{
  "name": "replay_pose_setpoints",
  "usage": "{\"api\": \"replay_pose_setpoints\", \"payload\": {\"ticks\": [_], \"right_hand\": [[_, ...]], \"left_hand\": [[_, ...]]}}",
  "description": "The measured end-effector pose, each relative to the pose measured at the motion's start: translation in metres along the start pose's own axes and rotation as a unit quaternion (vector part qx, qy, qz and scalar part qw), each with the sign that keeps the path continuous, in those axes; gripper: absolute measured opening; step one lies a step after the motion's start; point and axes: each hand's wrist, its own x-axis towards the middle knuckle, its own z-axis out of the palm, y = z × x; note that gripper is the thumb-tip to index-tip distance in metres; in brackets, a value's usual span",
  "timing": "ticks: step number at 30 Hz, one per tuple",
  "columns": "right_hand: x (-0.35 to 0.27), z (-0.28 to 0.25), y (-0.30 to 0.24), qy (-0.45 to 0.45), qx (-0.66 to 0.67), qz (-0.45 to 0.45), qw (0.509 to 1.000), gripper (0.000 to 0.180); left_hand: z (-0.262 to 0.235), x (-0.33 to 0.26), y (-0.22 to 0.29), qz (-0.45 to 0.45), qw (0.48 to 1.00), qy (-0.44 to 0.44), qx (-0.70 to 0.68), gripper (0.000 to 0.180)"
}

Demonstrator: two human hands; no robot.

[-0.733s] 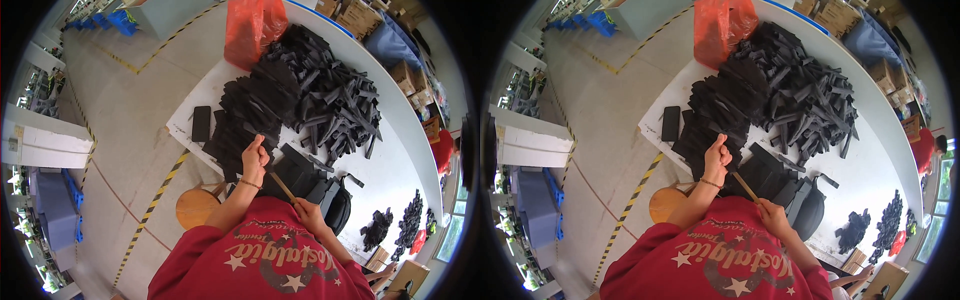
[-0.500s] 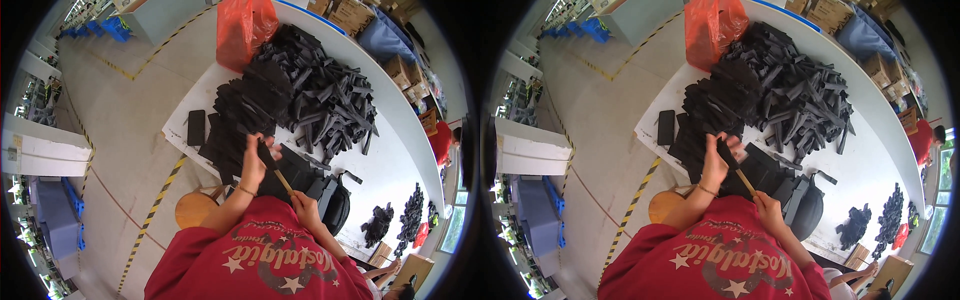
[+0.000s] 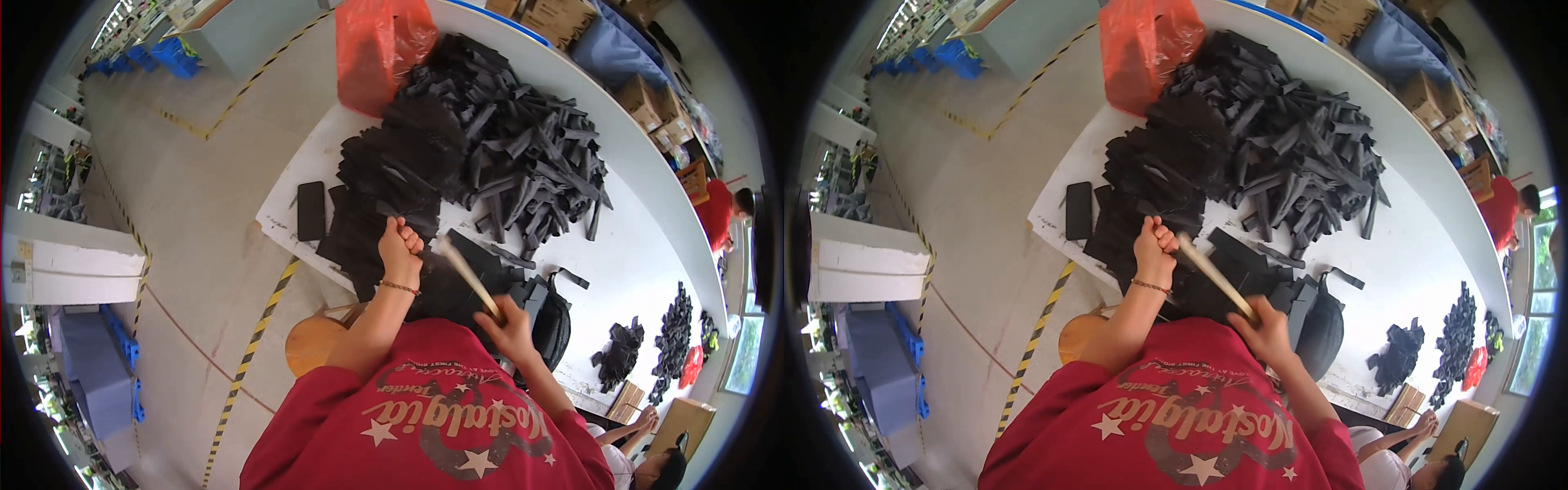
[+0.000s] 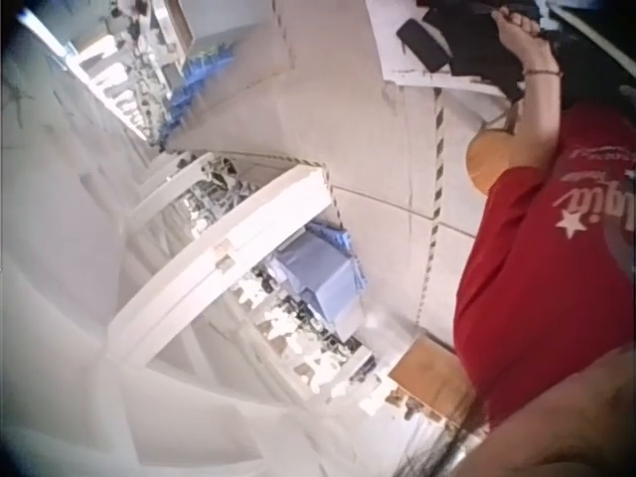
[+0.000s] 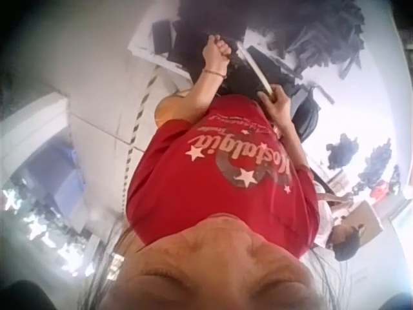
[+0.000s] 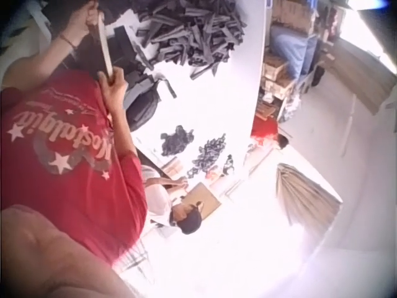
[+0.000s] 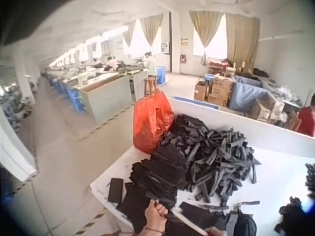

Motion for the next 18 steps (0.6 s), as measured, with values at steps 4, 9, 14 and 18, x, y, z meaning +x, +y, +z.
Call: {"api": "replay_pose_setpoints", "payload": {"ticks": [4,9,14,18], "right_hand": [[0.058,0.045,-0.02,0.062,0.126,-0.049,0.989,0.02],[0.09,0.047,-0.017,0.065,0.185,-0.035,0.98,0.013],[0.112,0.024,-0.033,0.12,0.26,0.009,0.958,0.014],[0.127,0.013,-0.043,0.243,0.284,-0.011,0.927,0.012]], "left_hand": [[0.013,-0.02,-0.031,-0.058,0.998,0.008,0.037,0.026],[0.024,-0.036,-0.017,0.319,0.811,-0.243,0.426,0.032],[0.017,-0.083,-0.017,-0.02,0.833,-0.329,0.445,0.032],[0.001,-0.1,-0.027,-0.032,0.78,-0.369,0.505,0.035]]}}
